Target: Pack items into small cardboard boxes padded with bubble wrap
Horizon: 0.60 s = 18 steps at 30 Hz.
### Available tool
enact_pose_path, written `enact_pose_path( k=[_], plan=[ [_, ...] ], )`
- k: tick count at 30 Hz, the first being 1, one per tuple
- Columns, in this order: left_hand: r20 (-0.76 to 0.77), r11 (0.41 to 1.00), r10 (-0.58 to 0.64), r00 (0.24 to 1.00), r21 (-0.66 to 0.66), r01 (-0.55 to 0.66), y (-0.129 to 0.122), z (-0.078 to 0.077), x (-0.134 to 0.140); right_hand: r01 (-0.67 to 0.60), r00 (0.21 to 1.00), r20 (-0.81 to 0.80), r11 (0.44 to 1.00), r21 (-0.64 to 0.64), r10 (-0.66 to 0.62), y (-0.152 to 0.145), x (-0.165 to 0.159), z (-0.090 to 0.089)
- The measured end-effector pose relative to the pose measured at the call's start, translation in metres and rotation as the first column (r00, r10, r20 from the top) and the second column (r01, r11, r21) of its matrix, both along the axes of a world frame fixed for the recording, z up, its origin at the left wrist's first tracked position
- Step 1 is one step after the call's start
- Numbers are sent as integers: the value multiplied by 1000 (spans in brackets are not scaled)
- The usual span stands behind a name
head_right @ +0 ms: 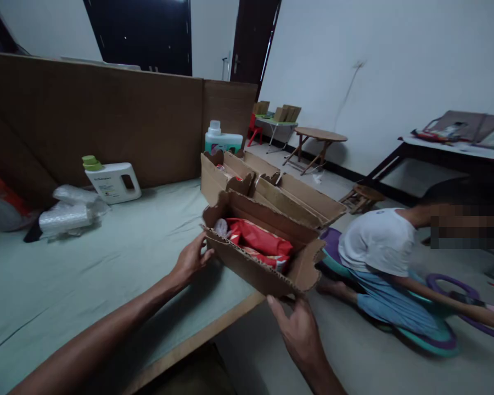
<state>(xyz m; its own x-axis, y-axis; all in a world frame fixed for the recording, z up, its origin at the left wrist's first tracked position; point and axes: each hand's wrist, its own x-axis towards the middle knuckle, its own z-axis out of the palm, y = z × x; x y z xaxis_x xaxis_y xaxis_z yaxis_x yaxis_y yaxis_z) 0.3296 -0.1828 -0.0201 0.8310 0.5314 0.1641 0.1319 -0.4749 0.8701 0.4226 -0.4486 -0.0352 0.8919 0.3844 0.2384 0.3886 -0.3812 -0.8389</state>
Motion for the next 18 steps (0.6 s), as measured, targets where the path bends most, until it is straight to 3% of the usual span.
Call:
enact_pose_path(
  k=[3, 7, 12, 15, 18],
  plan=[
    [-21, 1000, -12, 1000, 24, 12, -24, -12, 34, 19, 991, -130, 995, 103, -5, -17, -8, -23],
    [-19, 987, -138, 990, 84, 139, -54, -36, 47, 0, 983, -180, 987, 160, 29, -6, -8, -47],
    [-113, 928, -308, 945, 184, 324, -57, -48, 62, 12, 985, -170, 980, 200, 23, 19, 17, -55],
    [-140, 910, -337, 931, 205, 360, -51, -45, 56, 2, 992, -125, 986, 168, 20, 19, 24, -55],
    [-173, 839, -408, 896, 316, 443, -42, -42, 20, -30, 999, 14, 998, 62, 29, 3, 23, -61]
  ],
)
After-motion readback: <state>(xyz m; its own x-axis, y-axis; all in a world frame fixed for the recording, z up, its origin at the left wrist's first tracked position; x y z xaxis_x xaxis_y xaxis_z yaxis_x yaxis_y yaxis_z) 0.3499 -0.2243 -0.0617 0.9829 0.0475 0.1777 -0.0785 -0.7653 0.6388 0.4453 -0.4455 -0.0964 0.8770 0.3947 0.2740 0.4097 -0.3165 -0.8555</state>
